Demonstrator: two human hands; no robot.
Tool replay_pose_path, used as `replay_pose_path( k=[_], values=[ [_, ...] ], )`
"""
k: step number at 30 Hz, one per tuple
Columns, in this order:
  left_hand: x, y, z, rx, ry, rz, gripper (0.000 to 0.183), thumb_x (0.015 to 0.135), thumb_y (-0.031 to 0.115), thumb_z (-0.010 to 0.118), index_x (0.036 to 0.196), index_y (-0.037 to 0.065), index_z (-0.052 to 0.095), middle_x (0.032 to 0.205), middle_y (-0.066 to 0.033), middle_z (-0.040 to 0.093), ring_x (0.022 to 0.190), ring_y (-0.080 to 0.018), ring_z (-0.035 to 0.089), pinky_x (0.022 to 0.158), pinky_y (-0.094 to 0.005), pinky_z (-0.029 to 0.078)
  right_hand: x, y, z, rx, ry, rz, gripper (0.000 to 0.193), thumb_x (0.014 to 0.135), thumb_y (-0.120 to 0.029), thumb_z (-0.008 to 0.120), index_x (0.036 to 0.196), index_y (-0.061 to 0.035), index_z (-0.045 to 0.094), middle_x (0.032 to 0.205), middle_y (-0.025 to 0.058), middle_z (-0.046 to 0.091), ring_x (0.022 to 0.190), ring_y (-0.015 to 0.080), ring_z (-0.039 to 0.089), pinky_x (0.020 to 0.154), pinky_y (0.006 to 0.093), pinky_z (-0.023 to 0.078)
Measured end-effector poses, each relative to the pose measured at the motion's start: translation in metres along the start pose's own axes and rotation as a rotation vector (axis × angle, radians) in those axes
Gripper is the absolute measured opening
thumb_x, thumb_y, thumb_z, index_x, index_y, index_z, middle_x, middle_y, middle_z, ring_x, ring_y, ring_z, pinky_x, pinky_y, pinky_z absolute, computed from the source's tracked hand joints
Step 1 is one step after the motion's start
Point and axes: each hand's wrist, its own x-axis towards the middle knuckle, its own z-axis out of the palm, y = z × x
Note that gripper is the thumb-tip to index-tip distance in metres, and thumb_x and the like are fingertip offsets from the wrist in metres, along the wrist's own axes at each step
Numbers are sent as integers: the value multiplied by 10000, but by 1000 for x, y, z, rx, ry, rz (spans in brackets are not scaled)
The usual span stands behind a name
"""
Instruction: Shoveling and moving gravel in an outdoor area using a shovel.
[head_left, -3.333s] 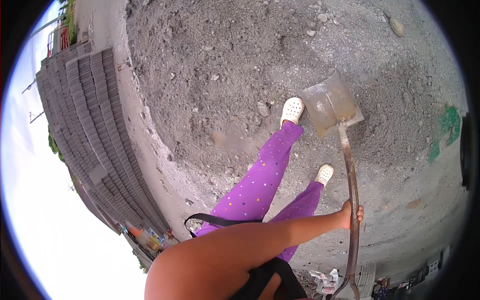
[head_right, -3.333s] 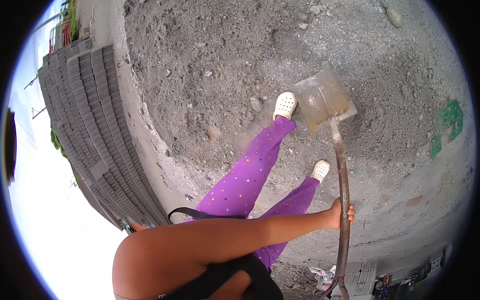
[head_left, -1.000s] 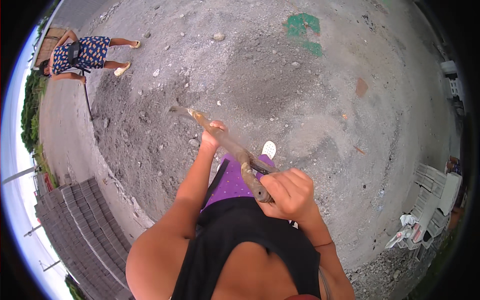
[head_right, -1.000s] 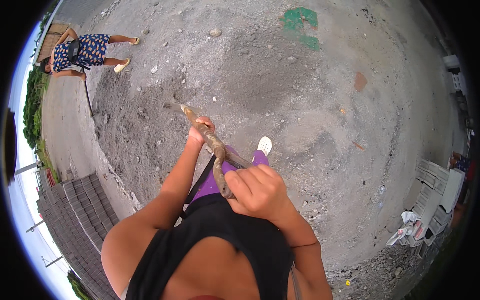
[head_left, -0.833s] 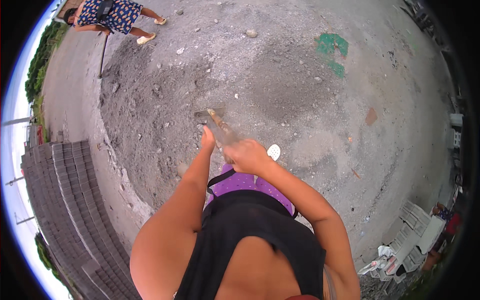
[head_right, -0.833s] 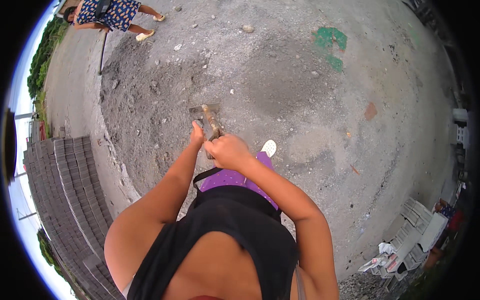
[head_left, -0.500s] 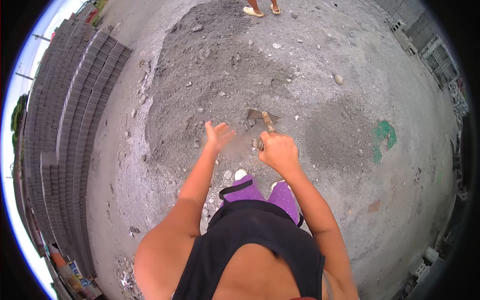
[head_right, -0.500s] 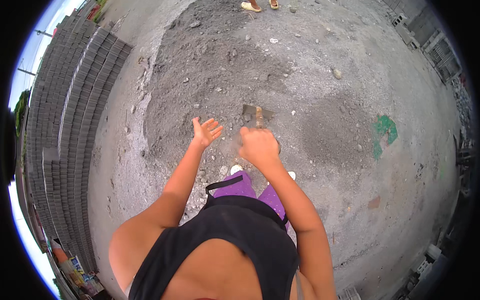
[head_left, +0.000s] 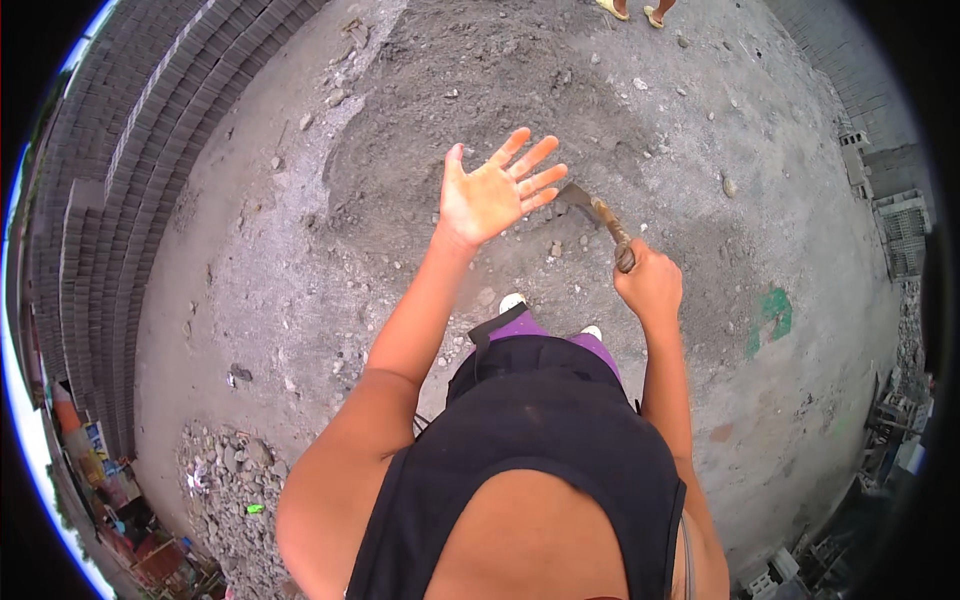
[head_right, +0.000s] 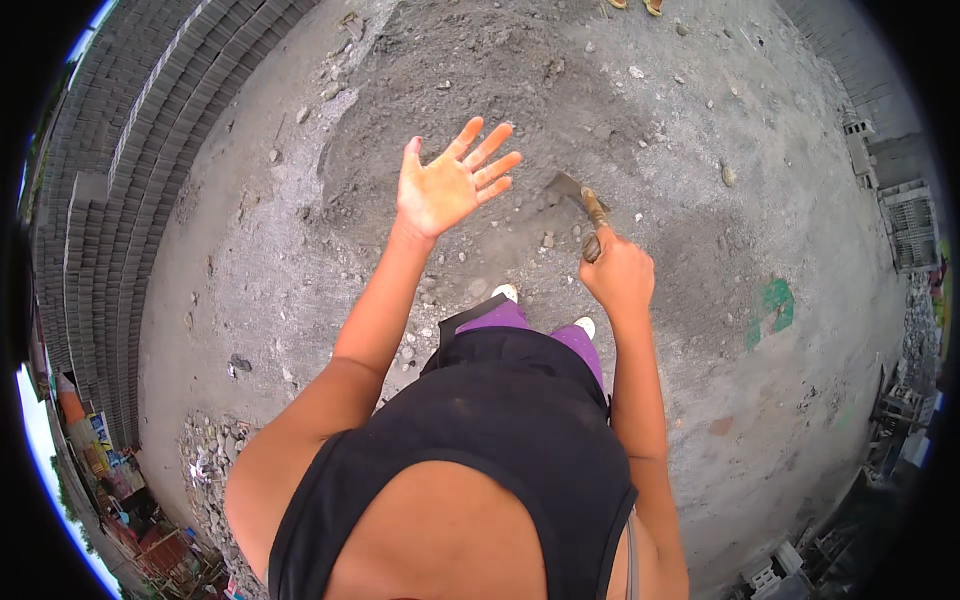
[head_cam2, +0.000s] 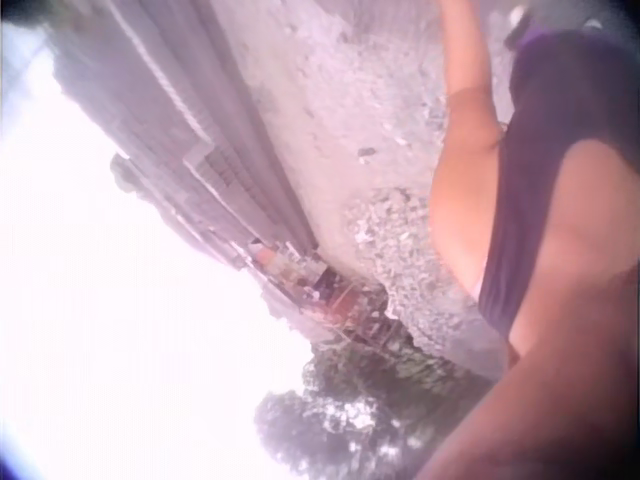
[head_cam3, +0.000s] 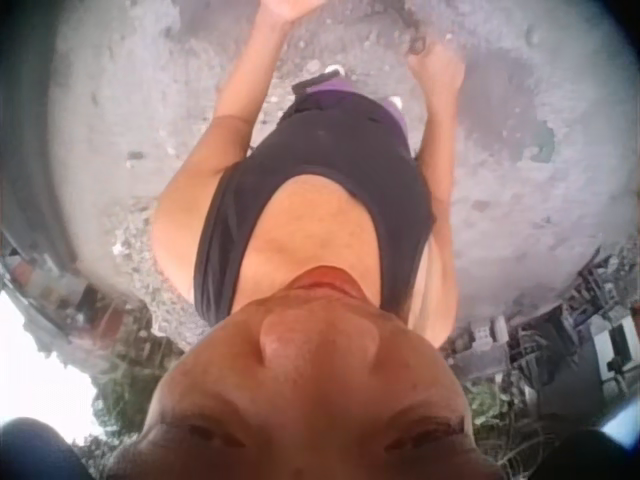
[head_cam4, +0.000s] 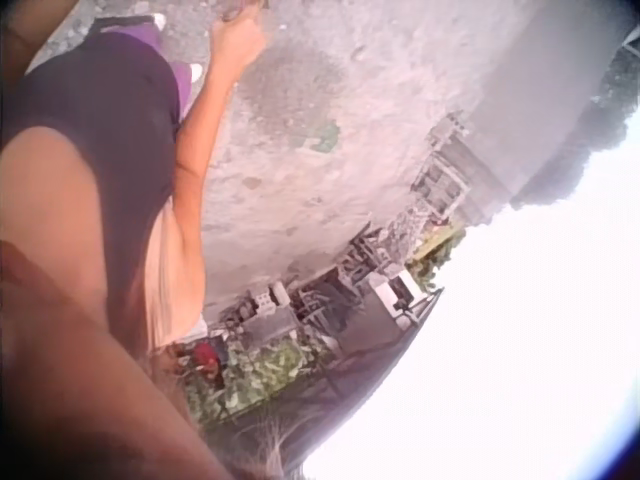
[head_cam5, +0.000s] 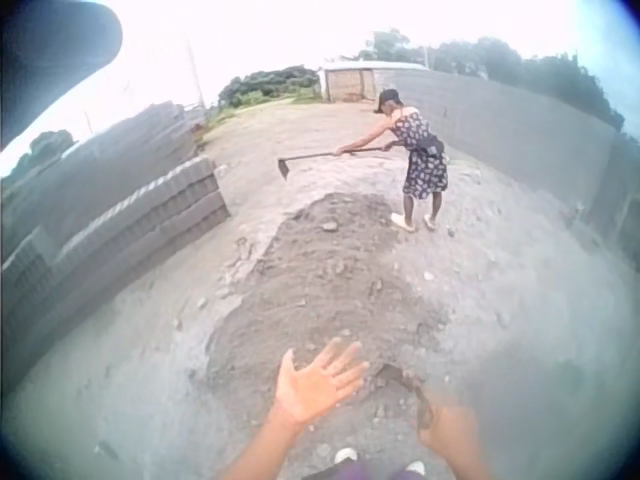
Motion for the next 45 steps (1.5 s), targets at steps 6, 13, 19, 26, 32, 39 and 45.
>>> replay_pose_path(
  k=[6,13,19,26,32,39,45],
  values=[
    [-16,3,3,1,1,22,735,841,604,269,1313,49,369,1428,-196,246,1279,-459,254,1005,-570,278,-28,11,2,-20,44,35,157,647,-176,619,781,-97,606,683,148,617,643,344,604,591,438,476],
    [1,-12,-20,-97,228,131,743,853,606,228,1335,46,315,1428,-192,248,1282,-426,272,1019,-548,269,-47,56,-2,-119,-71,170,152,651,-228,621,749,-112,624,683,162,621,665,357,607,608,446,480],
    [31,-35,-49,-159,594,343,821,850,616,176,1389,-3,152,1466,-183,130,1341,-368,158,1076,-485,175,-40,68,-9,-60,-75,207,155,668,-245,618,740,-109,638,688,175,617,676,370,604,618,448,479],
    [52,-71,-59,-112,622,352,893,824,629,225,1401,-24,27,1482,-177,34,1375,-307,47,1107,-433,71,4,108,-36,8,-58,184,167,665,-232,621,765,-102,651,700,178,619,689,375,602,623,441,475],
    [76,-115,-47,294,590,318,959,791,689,236,1399,5,-50,1489,-142,-49,1378,-242,-63,1109,-366,-9,39,157,-54,67,-62,149,188,647,-230,628,784,-104,652,737,182,626,718,381,602,639,443,477],
    [92,-139,-26,414,473,176,1016,761,739,236,1389,11,-93,1475,-121,-144,1361,-217,-148,1103,-361,-51,69,186,-66,72,-117,108,223,660,-255,638,813,-93,644,767,188,630,755,383,606,660,447,479],
    [94,-122,-28,334,517,202,1014,763,741,225,1387,9,-97,1473,-125,-144,1361,-220,-150,1100,-369,-55,90,169,-69,51,-143,67,242,674,-249,630,845,-78,638,779,199,629,768,385,605,675,453,478]
  ],
)
